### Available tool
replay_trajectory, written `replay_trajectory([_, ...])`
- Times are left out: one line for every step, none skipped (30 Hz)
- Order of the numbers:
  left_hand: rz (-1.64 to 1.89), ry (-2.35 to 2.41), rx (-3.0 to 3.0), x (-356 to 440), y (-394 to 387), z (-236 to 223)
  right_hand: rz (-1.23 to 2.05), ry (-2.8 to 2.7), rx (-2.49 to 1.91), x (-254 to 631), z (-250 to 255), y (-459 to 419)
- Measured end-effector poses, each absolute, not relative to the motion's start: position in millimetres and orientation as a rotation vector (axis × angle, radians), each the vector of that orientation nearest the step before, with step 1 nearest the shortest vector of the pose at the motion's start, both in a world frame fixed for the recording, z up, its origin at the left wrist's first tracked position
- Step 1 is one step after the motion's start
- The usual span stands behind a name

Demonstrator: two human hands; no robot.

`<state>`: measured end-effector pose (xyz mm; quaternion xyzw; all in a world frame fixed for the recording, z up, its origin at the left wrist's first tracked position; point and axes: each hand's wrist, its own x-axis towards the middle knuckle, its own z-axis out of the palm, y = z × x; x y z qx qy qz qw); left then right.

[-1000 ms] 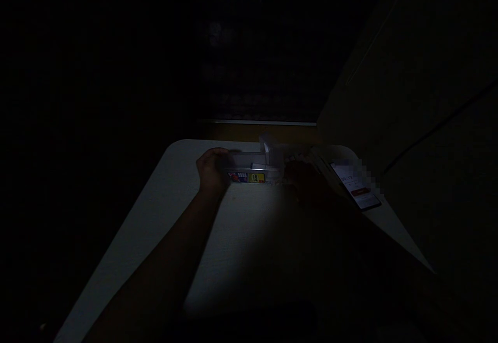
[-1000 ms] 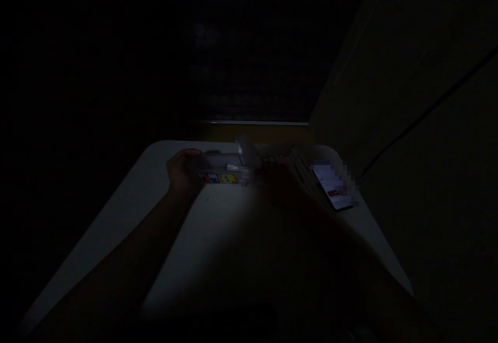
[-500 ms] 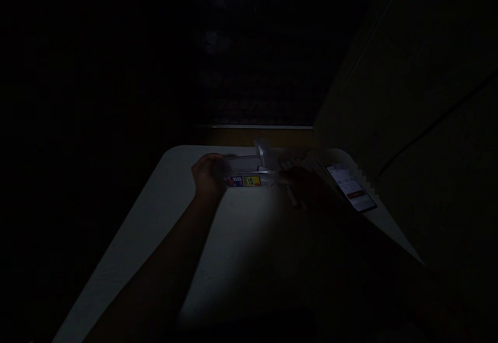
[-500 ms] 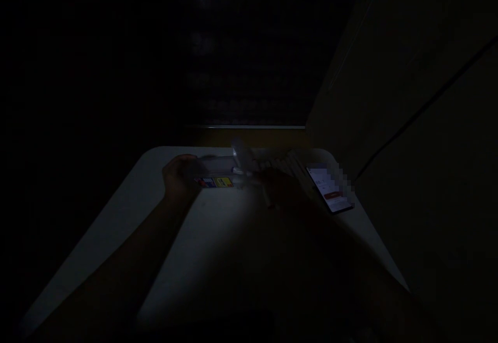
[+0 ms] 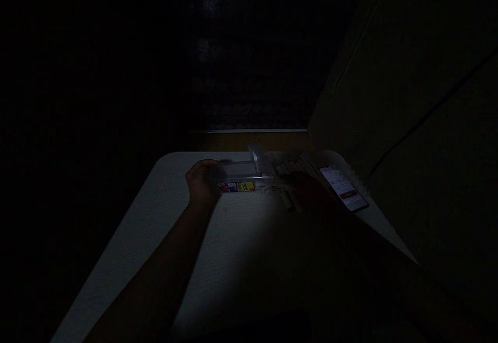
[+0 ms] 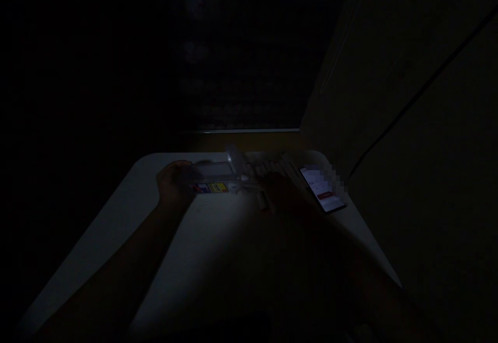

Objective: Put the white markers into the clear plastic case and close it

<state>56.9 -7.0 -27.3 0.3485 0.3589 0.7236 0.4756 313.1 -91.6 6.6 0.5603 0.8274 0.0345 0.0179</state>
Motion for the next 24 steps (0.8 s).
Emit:
replay_trajectory([1.777,0.887,0.846,57,-7,-27,0.103,2.553,1.763,319,9,-94])
replay_trajectory([1.788,0.901,0.838,57,-7,-27,0.101,2.532,1.791,325,11,-97])
replay_trajectory([1.801,0.915,0.828,57,-6,-27,0.103,2.508,1.828,332,12,-100])
replay_trajectory([1.814,0.929,0.814,57,-6,-26,0.112,2.480,1.876,339,12,-103])
replay_trajectory([1.824,0.938,0.798,58,-6,-27,0.131,2.446,1.936,346,12,-105])
replay_trajectory([1.835,0.941,0.783,57,-5,-27,0.155,2.404,2.005,352,11,-108])
replay_trajectory([1.842,0.946,0.775,57,-5,-28,0.184,2.356,2.076,356,9,-110])
replay_trajectory([1.847,0.954,0.782,57,-4,-28,0.213,2.304,2.144,359,7,-112])
replay_trajectory([1.848,0.965,0.808,57,-4,-29,0.237,2.251,2.203,361,6,-113])
replay_trajectory([1.849,0.979,0.837,56,-4,-30,0.257,2.202,2.251,360,4,-115])
replay_trajectory([1.850,0.991,0.858,56,-4,-30,0.272,2.158,2.286,358,3,-116])
replay_trajectory([1.852,0.999,0.863,56,-4,-30,0.286,2.119,2.311,355,3,-116])
replay_trajectory([1.850,0.998,0.858,56,-4,-30,0.299,2.085,2.328,351,3,-117])
replay_trajectory([1.851,0.996,0.838,56,-4,-29,0.313,2.054,2.339,346,3,-117])
replay_trajectory([1.847,0.995,0.813,56,-5,-29,0.324,2.028,2.345,341,3,-117])
replay_trajectory([1.842,0.996,0.800,55,-5,-28,0.329,2.011,2.344,337,3,-117])
replay_trajectory([1.837,1.000,0.804,55,-5,-28,0.329,2.003,2.338,333,2,-118])
replay_trajectory([1.838,1.006,0.815,55,-5,-28,0.325,2.000,2.329,330,2,-118])
replay_trajectory([1.841,1.008,0.827,55,-5,-28,0.318,2.000,2.322,327,1,-118])
replay_trajectory([1.843,1.003,0.844,55,-5,-29,0.309,2.001,2.317,325,0,-118])
replay_trajectory([1.849,0.992,0.854,55,-5,-29,0.300,2.003,2.315,324,-1,-118])
replay_trajectory([1.852,0.984,0.858,55,-5,-29,0.293,2.008,2.314,322,-2,-118])
replay_trajectory([1.851,0.979,0.860,55,-5,-29,0.288,2.021,2.307,320,-3,-119])
replay_trajectory([1.849,0.977,0.860,55,-5,-29,0.285,2.043,2.294,318,-4,-119])
